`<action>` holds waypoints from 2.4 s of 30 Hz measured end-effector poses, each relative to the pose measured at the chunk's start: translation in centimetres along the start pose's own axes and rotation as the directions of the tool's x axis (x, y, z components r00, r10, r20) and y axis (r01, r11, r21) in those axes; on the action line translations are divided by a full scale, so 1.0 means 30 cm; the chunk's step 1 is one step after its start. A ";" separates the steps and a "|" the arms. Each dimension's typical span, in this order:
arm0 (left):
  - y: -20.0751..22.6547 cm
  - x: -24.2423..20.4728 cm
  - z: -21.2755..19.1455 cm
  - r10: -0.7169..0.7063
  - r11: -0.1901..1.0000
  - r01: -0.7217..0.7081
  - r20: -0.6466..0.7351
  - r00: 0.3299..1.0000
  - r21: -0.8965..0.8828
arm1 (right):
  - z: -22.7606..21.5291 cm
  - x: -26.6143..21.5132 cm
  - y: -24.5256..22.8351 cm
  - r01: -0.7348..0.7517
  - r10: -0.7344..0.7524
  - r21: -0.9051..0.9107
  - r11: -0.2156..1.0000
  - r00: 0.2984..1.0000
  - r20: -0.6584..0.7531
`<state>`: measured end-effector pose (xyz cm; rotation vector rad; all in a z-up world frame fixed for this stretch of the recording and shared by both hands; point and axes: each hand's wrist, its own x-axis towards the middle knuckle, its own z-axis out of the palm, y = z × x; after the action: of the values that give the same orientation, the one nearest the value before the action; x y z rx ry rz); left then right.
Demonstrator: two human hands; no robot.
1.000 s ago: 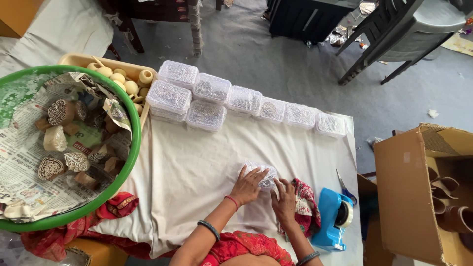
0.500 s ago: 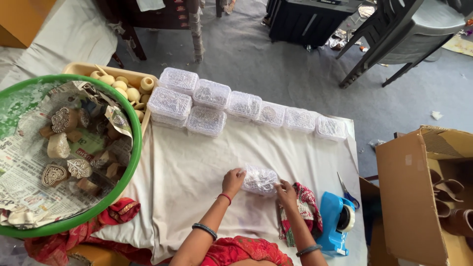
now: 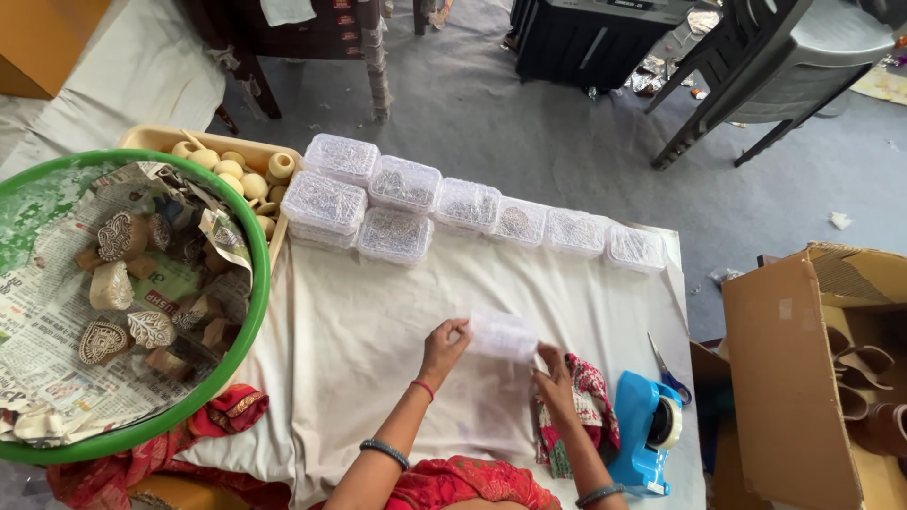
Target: The person wraps small decorative items in bubble wrap and secures them with tape. They then wipe the items with a cloth. The wrapped items are placed in a row on the table.
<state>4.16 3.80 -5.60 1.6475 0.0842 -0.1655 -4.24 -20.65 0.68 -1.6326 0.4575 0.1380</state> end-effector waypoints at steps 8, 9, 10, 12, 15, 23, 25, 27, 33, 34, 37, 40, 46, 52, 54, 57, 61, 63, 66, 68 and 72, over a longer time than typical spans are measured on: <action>-0.122 -0.019 0.018 0.054 0.992 -0.039 -0.118 0.992 0.121 | -0.062 0.035 0.243 0.023 -0.018 0.079 0.997 0.998 -0.065; -0.150 -0.007 0.025 0.052 0.996 -0.040 -0.168 0.984 0.074 | -0.056 0.040 0.233 0.031 -0.021 0.086 0.996 0.993 -0.117; -0.161 -0.006 0.025 0.053 0.996 -0.041 -0.167 0.984 0.075 | -0.025 0.022 0.150 0.031 -0.021 0.088 0.996 0.993 -0.117; -0.185 -0.005 0.026 -0.050 0.994 0.030 -0.194 0.980 -0.106 | 0.035 -0.017 -0.016 -0.015 -0.001 -0.099 0.995 0.987 -0.161; -0.144 -0.013 0.042 0.050 0.999 -0.049 -0.253 0.966 0.010 | 0.119 -0.036 -0.095 -0.109 0.065 -0.279 0.954 0.985 -0.162; -0.068 -0.042 0.045 0.078 0.961 -0.028 -0.172 0.982 0.276 | 0.109 0.089 0.201 0.119 -0.229 -0.607 0.786 0.968 -0.107; -0.091 -0.044 0.045 0.140 0.947 -0.083 -0.167 0.976 0.309 | 0.112 0.060 0.155 0.111 -0.227 -0.627 0.771 0.968 -0.107; -0.108 -0.011 0.043 0.140 0.936 -0.084 -0.143 0.980 0.343 | 0.122 0.035 0.042 -0.003 -0.060 -0.460 0.888 0.991 -0.122; -0.089 -0.057 0.005 -0.411 0.861 0.342 -0.119 0.904 -0.376 | 0.054 0.035 0.060 -0.124 0.093 -0.111 0.986 0.964 -0.251; -0.091 -0.060 0.007 -0.410 0.862 0.341 -0.120 0.904 -0.374 | 0.053 0.042 0.092 -0.123 0.092 -0.110 0.986 0.964 -0.250; -0.073 -0.061 0.009 -0.210 0.974 0.190 -0.186 0.960 -0.121 | 0.053 0.063 0.144 -0.078 0.039 -0.153 0.985 0.969 -0.244; -0.056 -0.072 0.015 -0.155 0.987 0.159 -0.219 0.963 0.000 | 0.065 0.037 0.092 -0.052 -0.003 -0.213 0.976 0.968 -0.250; -0.103 -0.079 0.015 -0.072 0.995 0.056 -0.194 0.978 -0.086 | 0.211 -0.019 -0.096 0.205 -0.390 -0.608 0.767 0.902 -0.187; -0.059 -0.104 0.016 -0.147 0.989 0.143 -0.188 0.971 -0.035 | 0.410 -0.009 -0.233 0.409 -0.463 -0.761 0.504 0.871 0.163; -0.097 -0.105 0.021 -0.077 0.997 0.072 -0.180 0.981 -0.039 | 0.444 0.012 -0.227 0.406 -0.469 -0.813 0.418 0.863 0.189; -0.052 -0.107 0.012 -0.001 0.994 0.021 -0.184 0.983 0.111 | 0.436 0.072 -0.103 0.323 -0.453 -0.816 0.480 0.887 0.084; 0.175 -0.177 -0.006 -0.031 0.964 0.067 -0.141 0.989 0.256 | 0.379 0.087 -0.074 0.263 -0.435 -0.753 0.603 0.900 -0.034; 0.198 -0.188 0.001 0.144 0.874 -0.094 -0.070 0.987 0.477 | 0.358 0.084 -0.088 0.175 -0.324 -0.732 0.658 0.944 -0.065; 0.234 -0.211 -0.010 0.285 0.768 -0.236 0.013 0.959 0.596 | 0.353 0.061 -0.156 0.186 -0.435 -0.804 0.565 0.895 -0.099; 0.256 -0.216 -0.023 0.293 0.694 -0.261 0.068 0.954 0.671 | 0.331 0.053 -0.183 0.144 -0.393 -0.823 0.549 0.914 -0.102; 0.243 -0.205 -0.031 0.273 0.553 -0.280 0.147 0.951 0.784 | 0.268 0.063 -0.157 0.007 -0.223 -0.734 0.679 0.955 -0.197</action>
<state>-0.72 4.39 2.62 2.5527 -0.3154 0.0573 0.68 -12.96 3.39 -2.4983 0.5426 -0.0141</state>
